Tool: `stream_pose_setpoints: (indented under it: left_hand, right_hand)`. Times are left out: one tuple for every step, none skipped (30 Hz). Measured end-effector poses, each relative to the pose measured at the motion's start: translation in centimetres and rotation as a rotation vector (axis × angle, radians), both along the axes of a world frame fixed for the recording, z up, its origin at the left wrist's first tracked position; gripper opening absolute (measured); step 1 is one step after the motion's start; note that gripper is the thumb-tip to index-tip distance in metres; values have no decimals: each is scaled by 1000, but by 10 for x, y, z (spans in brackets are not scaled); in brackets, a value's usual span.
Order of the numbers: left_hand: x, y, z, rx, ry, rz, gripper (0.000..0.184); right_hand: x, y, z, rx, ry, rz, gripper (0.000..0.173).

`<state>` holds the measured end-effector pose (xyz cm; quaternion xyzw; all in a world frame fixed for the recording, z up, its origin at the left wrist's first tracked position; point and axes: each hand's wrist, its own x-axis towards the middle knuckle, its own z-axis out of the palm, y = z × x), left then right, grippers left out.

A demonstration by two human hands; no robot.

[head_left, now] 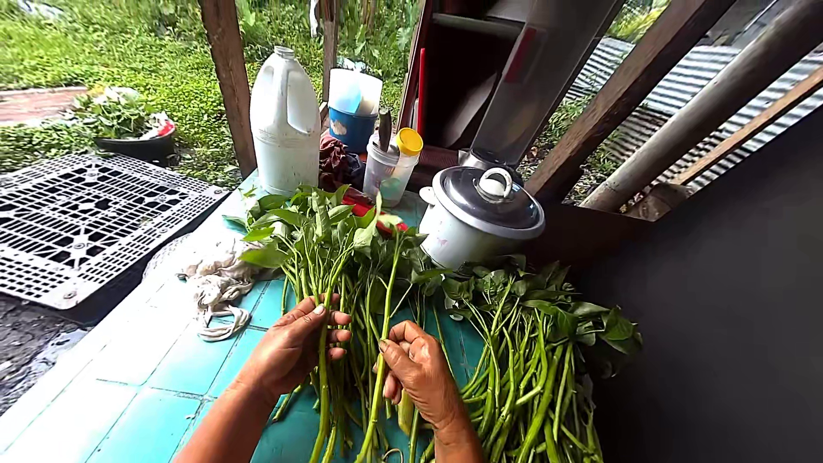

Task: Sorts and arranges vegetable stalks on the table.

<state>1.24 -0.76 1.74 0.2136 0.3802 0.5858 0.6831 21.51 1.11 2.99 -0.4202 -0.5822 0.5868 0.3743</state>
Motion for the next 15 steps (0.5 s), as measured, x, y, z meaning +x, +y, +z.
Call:
stream_pose_setpoints:
  left_hand:
    - [0,0,0,0,-5,15,30]
    - [1,0,0,-1,-3,31,30]
    - [2,1,-1,-1,6,44,30]
    - [2,1,-1,-5,12,56,29]
    - [3,1,-2,-13,18,64,29]
    - [3,1,-2,-21,24,64,29]
    - [4,1,-2,-25,27,59,29]
    - [5,1,-2,-24,30,57,30]
    - [6,1,-2,-20,25,52,31]
    - [6,1,-3,-9,14,41,34]
    - [6,0,-4,9,6,22,37]
    - [6,-1,-6,38,7,-9,41]
    - [5,-1,-7,66,11,-36,39]
    - [5,-1,-8,93,10,-51,34]
    - [4,-1,-10,114,12,-59,28]
  right_hand:
    - [-1,-1,-3,75,82,0,2]
    - [-2,-2,-6,167,159,14,2]
    - [-3,-2,-10,259,228,41,3]
    - [-4,-2,-12,321,273,75,4]
    - [-5,-3,-14,349,282,111,4]
    - [-6,-5,-13,340,256,141,5]
    - [-7,-7,-11,295,197,164,6]
    - [-8,-9,-8,228,111,187,6]
    - [-11,-10,-7,163,17,211,8]
    - [-14,-11,-8,119,-61,232,9]
    - [-18,-11,-9,94,-119,251,11]
    - [-20,-11,-10,87,-155,269,12]
    - [-22,-11,-11,96,-166,279,13]
    - [-23,-12,-13,116,-162,278,15]
    - [-22,-12,-14,153,-145,262,18]
